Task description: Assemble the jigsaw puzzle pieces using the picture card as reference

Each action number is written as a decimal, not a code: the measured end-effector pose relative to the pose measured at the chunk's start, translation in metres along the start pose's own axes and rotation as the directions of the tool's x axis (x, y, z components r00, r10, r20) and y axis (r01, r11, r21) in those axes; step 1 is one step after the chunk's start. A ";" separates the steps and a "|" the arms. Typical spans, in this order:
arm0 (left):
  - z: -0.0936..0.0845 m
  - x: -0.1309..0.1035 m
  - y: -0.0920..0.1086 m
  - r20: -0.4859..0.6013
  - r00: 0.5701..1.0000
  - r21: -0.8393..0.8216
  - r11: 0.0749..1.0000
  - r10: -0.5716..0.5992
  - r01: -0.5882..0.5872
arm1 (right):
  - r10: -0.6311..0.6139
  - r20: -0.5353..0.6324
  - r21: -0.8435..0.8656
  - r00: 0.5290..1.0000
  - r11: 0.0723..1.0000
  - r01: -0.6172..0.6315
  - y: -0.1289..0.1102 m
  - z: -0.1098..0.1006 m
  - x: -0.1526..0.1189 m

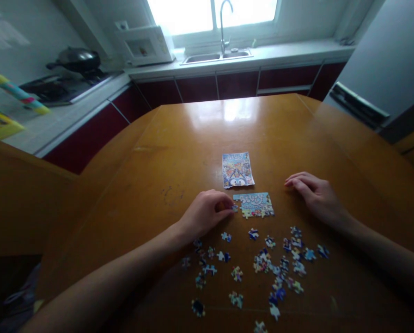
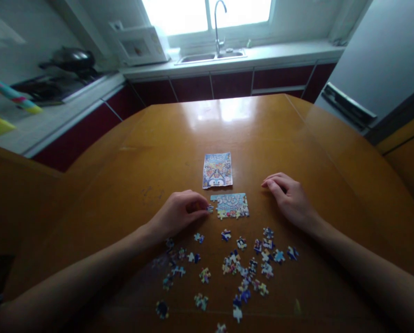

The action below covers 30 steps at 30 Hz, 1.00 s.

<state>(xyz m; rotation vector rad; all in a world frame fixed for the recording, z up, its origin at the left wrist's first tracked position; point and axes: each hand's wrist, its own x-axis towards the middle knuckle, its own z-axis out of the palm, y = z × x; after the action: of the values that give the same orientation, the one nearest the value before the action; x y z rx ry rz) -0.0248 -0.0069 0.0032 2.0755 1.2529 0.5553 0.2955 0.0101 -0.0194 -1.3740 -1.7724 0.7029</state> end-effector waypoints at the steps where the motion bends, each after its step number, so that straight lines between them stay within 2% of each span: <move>1: 0.001 0.001 0.001 -0.012 1.000 -0.003 1.000 0.005 -0.005 | 0.000 -0.001 0.000 1.000 1.000 0.000 0.000 0.000 0.000; 7: 0.007 0.003 0.005 -0.009 0.999 0.012 0.999 0.031 -0.030 | -0.004 0.016 0.003 1.000 1.000 0.004 0.001 0.001 0.000; 14: 0.009 0.005 0.001 -0.016 0.999 0.059 0.997 0.048 -0.047 | -0.010 0.015 0.005 1.000 1.000 0.010 -0.001 0.002 0.000; 23: 0.008 0.003 -0.002 -0.017 0.999 0.021 0.998 0.052 -0.051 | -0.013 0.018 -0.005 1.000 1.000 0.013 -0.002 0.001 0.000; 26: 0.006 0.000 -0.002 -0.027 0.987 0.086 0.984 0.158 -0.155 | -0.011 0.013 -0.005 1.000 1.000 0.011 -0.002 0.001 0.000; 30: 0.002 -0.005 -0.002 0.012 0.939 0.242 0.910 0.345 -0.337 | -0.006 0.024 0.001 1.000 1.000 0.006 -0.002 0.001 0.000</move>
<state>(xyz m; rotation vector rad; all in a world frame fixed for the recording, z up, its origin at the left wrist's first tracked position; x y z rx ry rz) -0.0269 -0.0109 0.0004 2.5255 1.0168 0.6154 0.2936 0.0097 -0.0179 -1.3648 -1.7944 0.7201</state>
